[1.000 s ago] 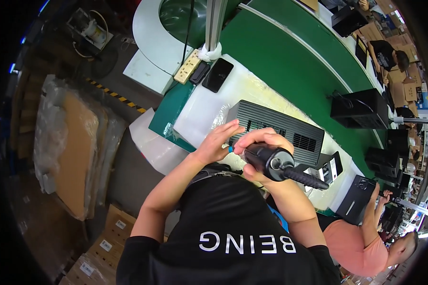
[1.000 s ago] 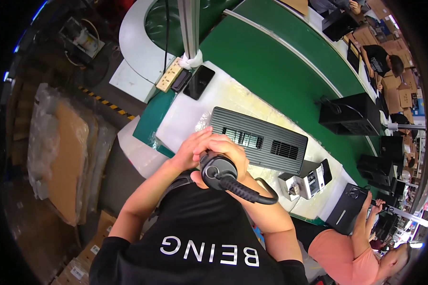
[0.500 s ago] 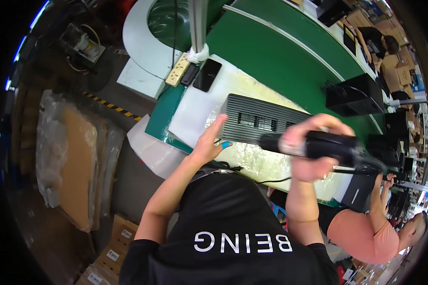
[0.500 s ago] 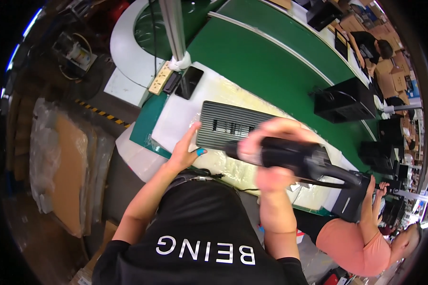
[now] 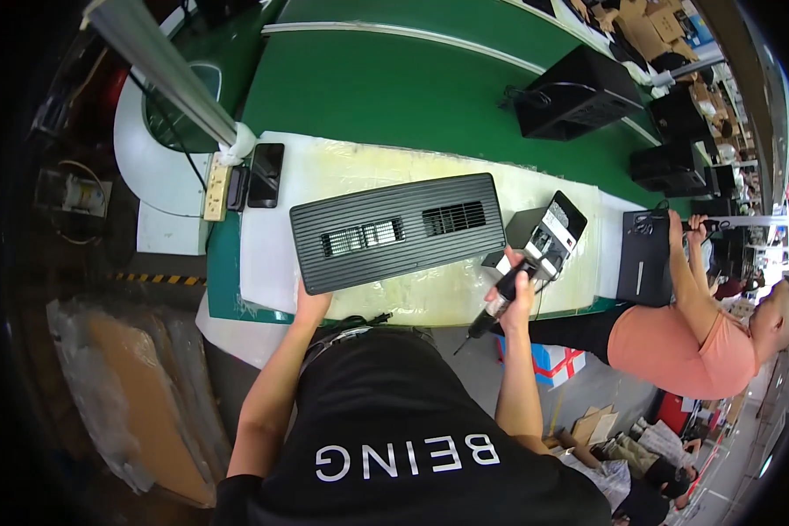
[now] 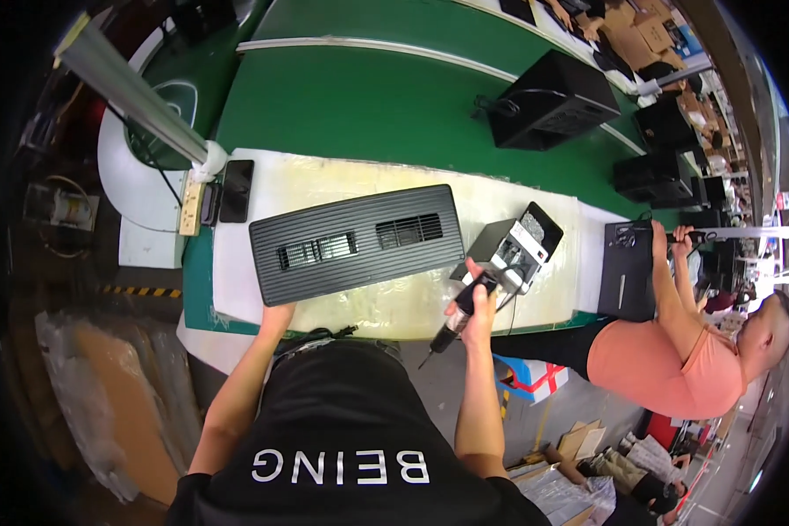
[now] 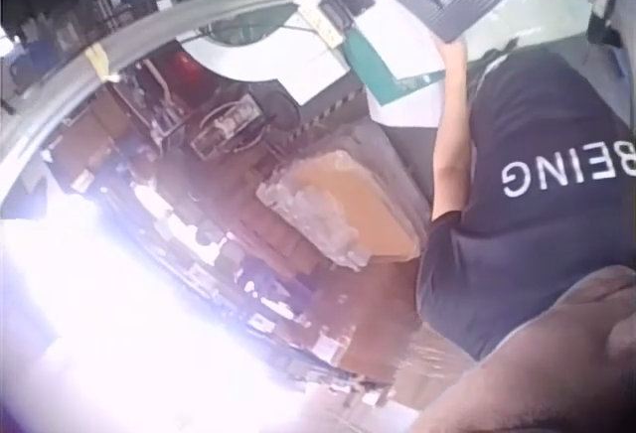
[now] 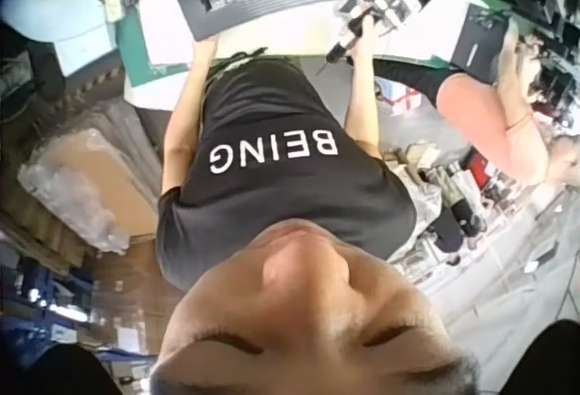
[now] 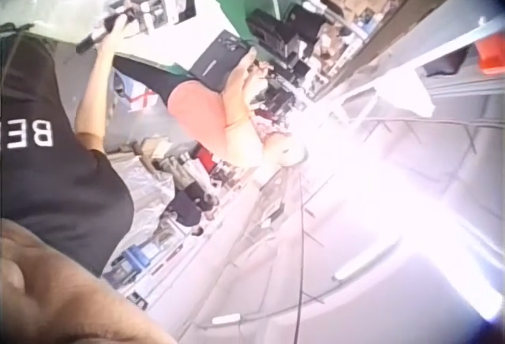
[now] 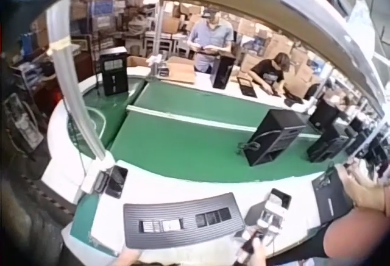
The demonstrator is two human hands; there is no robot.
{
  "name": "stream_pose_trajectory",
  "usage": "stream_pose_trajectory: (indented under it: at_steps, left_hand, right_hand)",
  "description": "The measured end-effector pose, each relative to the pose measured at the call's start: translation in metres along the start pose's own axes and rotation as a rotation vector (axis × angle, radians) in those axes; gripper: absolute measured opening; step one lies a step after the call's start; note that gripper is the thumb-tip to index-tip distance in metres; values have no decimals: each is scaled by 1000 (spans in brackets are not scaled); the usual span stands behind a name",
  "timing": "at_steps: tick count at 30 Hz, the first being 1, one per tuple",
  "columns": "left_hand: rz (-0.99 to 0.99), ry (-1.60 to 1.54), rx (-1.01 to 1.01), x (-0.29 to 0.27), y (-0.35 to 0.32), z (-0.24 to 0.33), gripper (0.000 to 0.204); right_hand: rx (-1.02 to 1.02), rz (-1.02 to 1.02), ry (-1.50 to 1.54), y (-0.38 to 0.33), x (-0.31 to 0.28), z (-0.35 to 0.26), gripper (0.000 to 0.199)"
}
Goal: Assembling the top housing of an appliance using an electric screwdriver on a factory assembly line.
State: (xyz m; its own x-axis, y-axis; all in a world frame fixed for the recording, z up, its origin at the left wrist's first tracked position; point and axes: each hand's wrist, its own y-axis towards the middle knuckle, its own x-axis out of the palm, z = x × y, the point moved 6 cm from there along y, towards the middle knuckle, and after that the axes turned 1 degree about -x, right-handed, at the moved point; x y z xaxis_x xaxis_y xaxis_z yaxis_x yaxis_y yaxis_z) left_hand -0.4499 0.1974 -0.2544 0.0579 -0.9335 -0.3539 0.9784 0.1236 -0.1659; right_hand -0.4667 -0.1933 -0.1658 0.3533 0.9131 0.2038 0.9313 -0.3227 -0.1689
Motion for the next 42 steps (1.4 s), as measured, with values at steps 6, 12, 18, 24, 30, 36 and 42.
stream_pose_trajectory:
  at_steps: [6, 12, 18, 24, 30, 36, 42]
  left_hand:
    - [84, -21, 16, 2, -4, -27, 32]
    - [-16, -188, -71, -15, 12, -38, 45]
    - [-10, -363, -57, -51, 19, 16, 63]
    - [-46, -201, 196, -76, 13, 80, 75]
    - [214, 186, 208, -97, 2, 170, 77]
    - [145, 756, -17, -97, 11, 183, 66]
    - [43, 937, -10, -78, 31, 171, 58]
  right_hand:
    - [260, 1, 87, 20, -14, 67, 48]
    - [526, -149, 184, 14, -12, 98, 63]
    - [366, -284, 142, 6, 10, 56, 80]
    - [245, -304, 130, 0, 32, 11, 77]
    - [238, -329, 15, -1, 29, -20, 76]
    - [333, -334, 14, 3, 26, -9, 72]
    - [193, -185, -24, -3, 9, -26, 61]
